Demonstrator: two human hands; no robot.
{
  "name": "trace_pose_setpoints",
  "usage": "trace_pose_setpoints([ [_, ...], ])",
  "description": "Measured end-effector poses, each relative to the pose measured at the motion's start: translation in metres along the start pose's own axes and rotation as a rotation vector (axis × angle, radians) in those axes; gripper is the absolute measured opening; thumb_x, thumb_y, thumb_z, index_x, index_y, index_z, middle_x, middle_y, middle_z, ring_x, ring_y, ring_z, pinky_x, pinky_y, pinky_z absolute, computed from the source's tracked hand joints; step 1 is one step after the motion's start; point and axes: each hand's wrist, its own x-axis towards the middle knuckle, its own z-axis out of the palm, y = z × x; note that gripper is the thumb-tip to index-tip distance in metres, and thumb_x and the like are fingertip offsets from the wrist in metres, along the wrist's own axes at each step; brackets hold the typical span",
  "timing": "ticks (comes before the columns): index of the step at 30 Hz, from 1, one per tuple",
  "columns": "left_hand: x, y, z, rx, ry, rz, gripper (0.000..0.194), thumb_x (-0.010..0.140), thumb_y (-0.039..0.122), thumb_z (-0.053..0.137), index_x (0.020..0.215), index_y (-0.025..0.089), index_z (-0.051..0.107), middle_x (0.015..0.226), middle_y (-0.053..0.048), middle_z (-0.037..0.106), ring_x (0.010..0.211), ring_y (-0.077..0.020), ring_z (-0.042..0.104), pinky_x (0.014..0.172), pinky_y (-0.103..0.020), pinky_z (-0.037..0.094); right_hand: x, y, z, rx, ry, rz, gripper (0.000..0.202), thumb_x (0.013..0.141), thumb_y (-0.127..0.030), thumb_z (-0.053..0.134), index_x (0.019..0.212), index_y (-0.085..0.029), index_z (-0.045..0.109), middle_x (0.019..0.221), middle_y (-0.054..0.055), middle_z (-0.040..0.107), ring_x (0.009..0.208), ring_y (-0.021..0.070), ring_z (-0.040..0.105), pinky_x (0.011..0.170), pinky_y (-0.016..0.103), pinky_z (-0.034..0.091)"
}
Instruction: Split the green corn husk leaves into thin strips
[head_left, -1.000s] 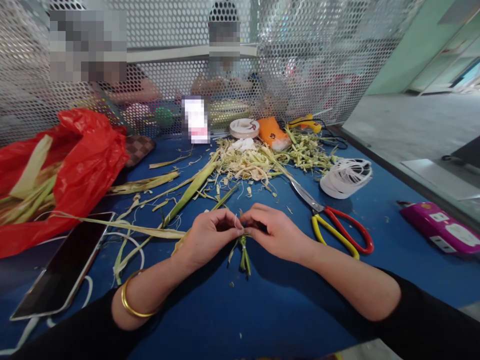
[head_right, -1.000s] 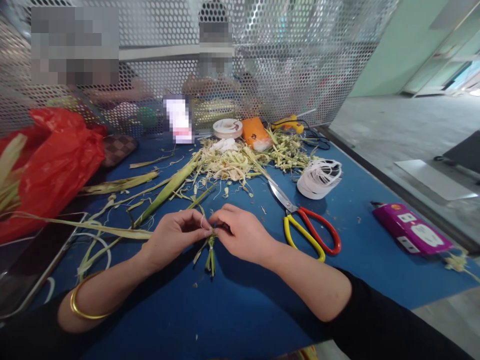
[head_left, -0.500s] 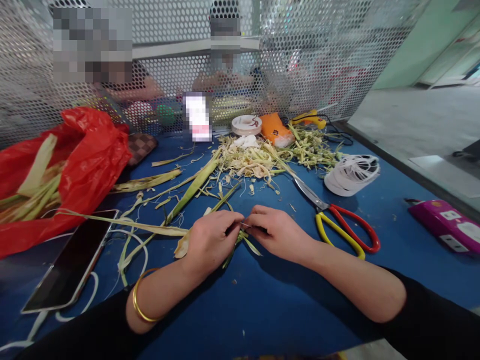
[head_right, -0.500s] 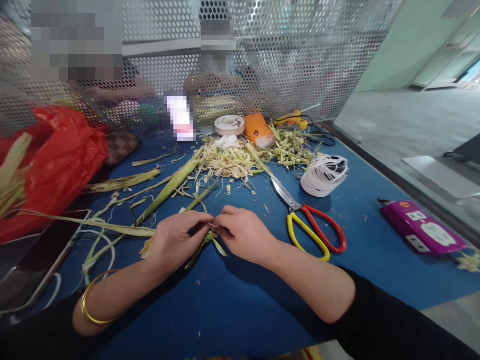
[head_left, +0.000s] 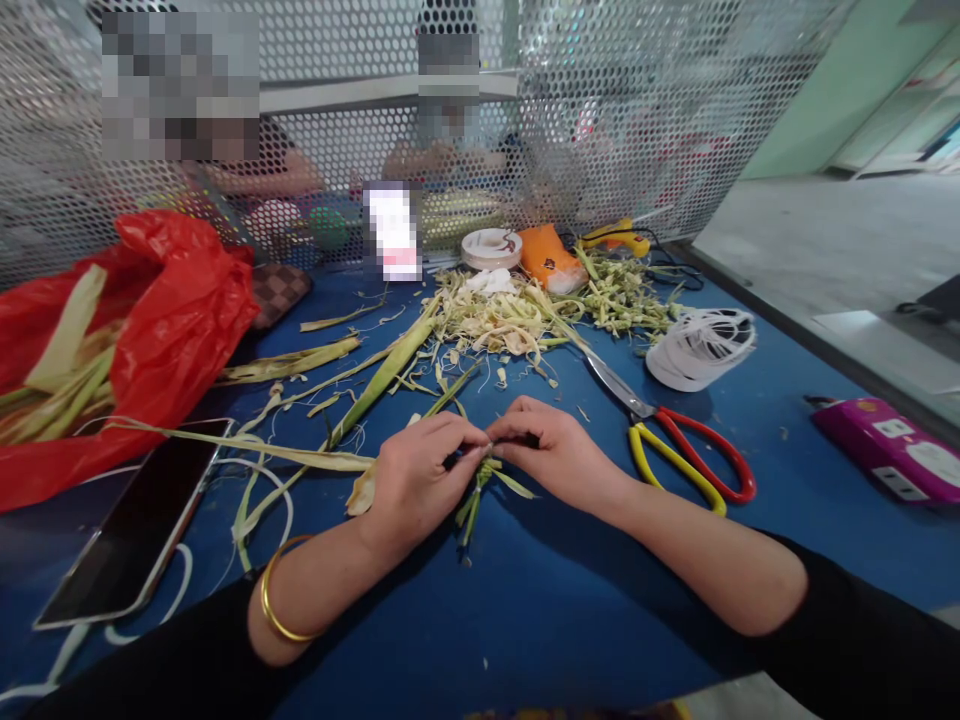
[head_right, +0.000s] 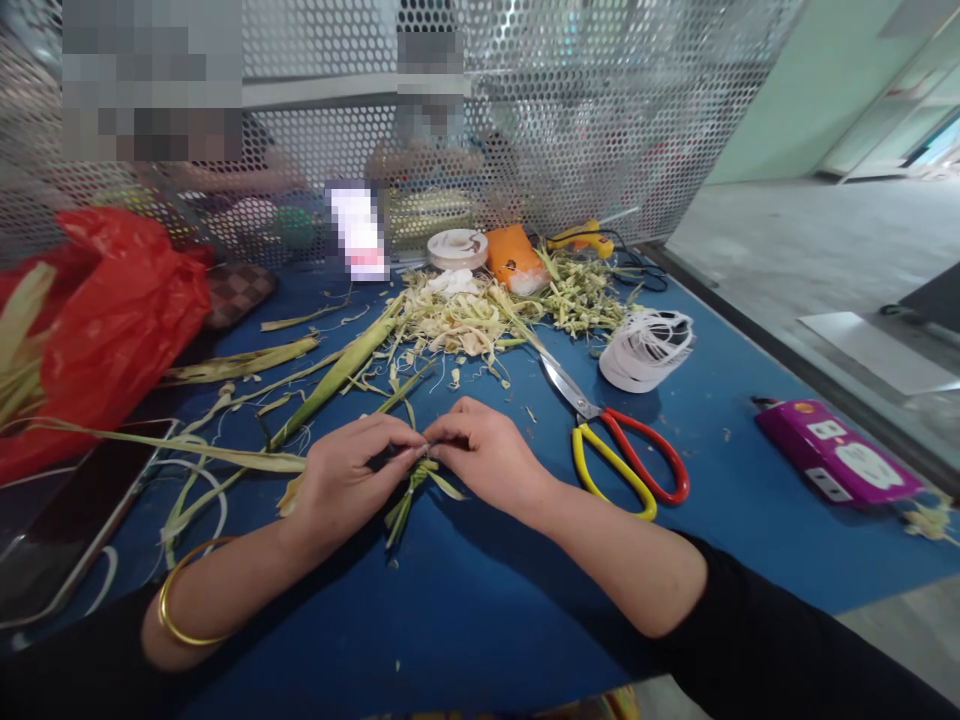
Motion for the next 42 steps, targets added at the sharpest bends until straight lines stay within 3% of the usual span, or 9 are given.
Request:
trace_pose_setpoints([
  [7,-0.001,-0.001,-0.001,-0.024,0.013,0.017,0.008,0.08,0.015,0.063,0.077,0.02,0.068,0.076,0.0,0.069,0.071,-0.0116,0.062,0.068,-0.022,0.045,0.0,0.001,-0.001,0.023,0.034,0.039,0.013,0.079,-0.01,0.062,0.071,-0.02,0.065,0.075,-0.002,0.054,0.072,0.0118,0.054,0.068,0.026,0.041],
  [17,0.002,-0.002,-0.004,-0.041,-0.018,-0.029,0.009,0.081,0.017,0.063,0.077,0.02,0.07,0.077,-0.001,0.071,0.072,-0.0128,0.064,0.07,-0.024,0.046,0.0,0.001,-0.009,-0.022,-0.013,0.029,0.015,0.083,-0.012,0.054,0.069,-0.019,0.055,0.076,-0.002,0.049,0.07,0.0113,0.05,0.068,0.027,0.04],
  [23,0.0,-0.003,-0.003,-0.038,-0.003,-0.014,0.009,0.081,0.017,0.063,0.078,0.021,0.069,0.078,-0.001,0.071,0.073,-0.0128,0.064,0.069,-0.024,0.046,-0.001,-0.001,-0.007,0.06,-0.019,0.031,0.014,0.08,-0.012,0.06,0.09,-0.021,0.063,0.082,-0.001,0.051,0.072,0.0114,0.051,0.065,0.025,0.041],
  [27,0.0,-0.003,-0.003,-0.047,-0.009,0.006,0.009,0.081,0.016,0.062,0.079,0.021,0.069,0.078,0.0,0.07,0.072,-0.0125,0.064,0.069,-0.024,0.046,0.0,0.001,-0.007,-0.001,-0.01,-0.024,0.012,0.082,-0.013,0.059,0.073,-0.019,0.062,0.078,-0.001,0.051,0.074,0.0118,0.052,0.068,0.026,0.041],
  [38,0.002,0.0,-0.004,-0.041,-0.03,-0.04,0.011,0.083,0.02,0.06,0.078,0.022,0.069,0.078,-0.001,0.071,0.072,-0.0142,0.064,0.069,-0.025,0.047,0.002,-0.004,-0.014,-0.092,-0.061,-0.019,0.018,0.081,-0.008,0.051,0.067,-0.018,0.051,0.073,-0.002,0.048,0.069,0.0111,0.048,0.066,0.025,0.037],
  [42,0.001,-0.001,-0.005,-0.027,-0.049,-0.071,0.013,0.085,0.023,0.057,0.079,0.021,0.068,0.079,-0.001,0.07,0.073,-0.0139,0.063,0.071,-0.025,0.045,0.002,-0.003,-0.022,-0.171,-0.15,-0.023,0.019,0.078,-0.003,0.049,0.067,-0.018,0.053,0.073,-0.002,0.048,0.069,0.0116,0.047,0.065,0.025,0.036],
])
